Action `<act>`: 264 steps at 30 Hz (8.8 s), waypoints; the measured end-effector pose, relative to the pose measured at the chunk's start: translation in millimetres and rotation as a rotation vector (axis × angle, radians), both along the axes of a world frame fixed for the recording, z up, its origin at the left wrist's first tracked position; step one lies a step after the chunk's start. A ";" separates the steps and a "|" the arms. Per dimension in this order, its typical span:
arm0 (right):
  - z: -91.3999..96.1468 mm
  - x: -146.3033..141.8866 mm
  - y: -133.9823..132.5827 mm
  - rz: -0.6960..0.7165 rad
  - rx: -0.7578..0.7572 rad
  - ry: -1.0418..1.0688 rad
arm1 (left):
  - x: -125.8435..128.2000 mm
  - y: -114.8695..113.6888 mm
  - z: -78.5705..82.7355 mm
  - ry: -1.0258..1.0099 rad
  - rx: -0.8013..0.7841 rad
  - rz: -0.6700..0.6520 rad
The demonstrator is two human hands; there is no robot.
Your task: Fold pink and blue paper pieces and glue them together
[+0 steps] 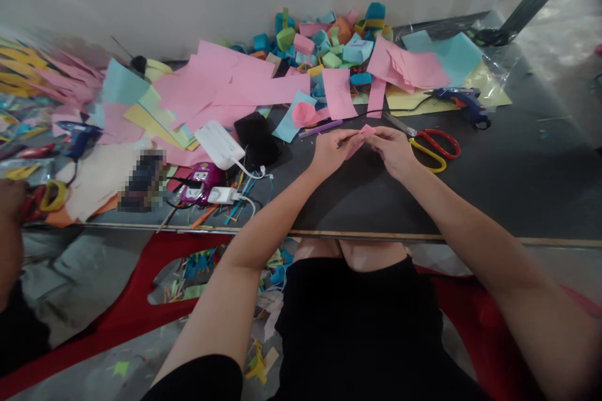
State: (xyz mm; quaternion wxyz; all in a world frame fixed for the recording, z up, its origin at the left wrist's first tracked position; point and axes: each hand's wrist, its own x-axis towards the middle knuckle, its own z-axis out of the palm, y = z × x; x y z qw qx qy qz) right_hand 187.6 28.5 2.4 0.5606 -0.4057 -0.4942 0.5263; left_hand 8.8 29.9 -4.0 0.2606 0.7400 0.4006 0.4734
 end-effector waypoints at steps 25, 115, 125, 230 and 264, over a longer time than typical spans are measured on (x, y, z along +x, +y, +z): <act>9.6 5.7 -3.0 0.040 0.125 -0.147 | 1.9 -7.4 12.6 0.113 -0.108 -0.080; 4.2 12.1 -4.0 -0.216 0.844 -0.731 | 1.5 4.2 -8.7 0.237 0.687 0.025; 0.9 12.8 -0.3 -0.169 0.887 -0.712 | 0.3 2.8 -9.6 0.230 0.730 0.052; 7.8 10.1 1.6 -0.030 0.102 -0.210 | 3.6 -5.4 4.4 0.068 -0.036 0.181; 10.7 8.7 -4.0 -0.110 0.194 -0.320 | 5.6 0.9 -0.1 -0.265 -0.233 0.085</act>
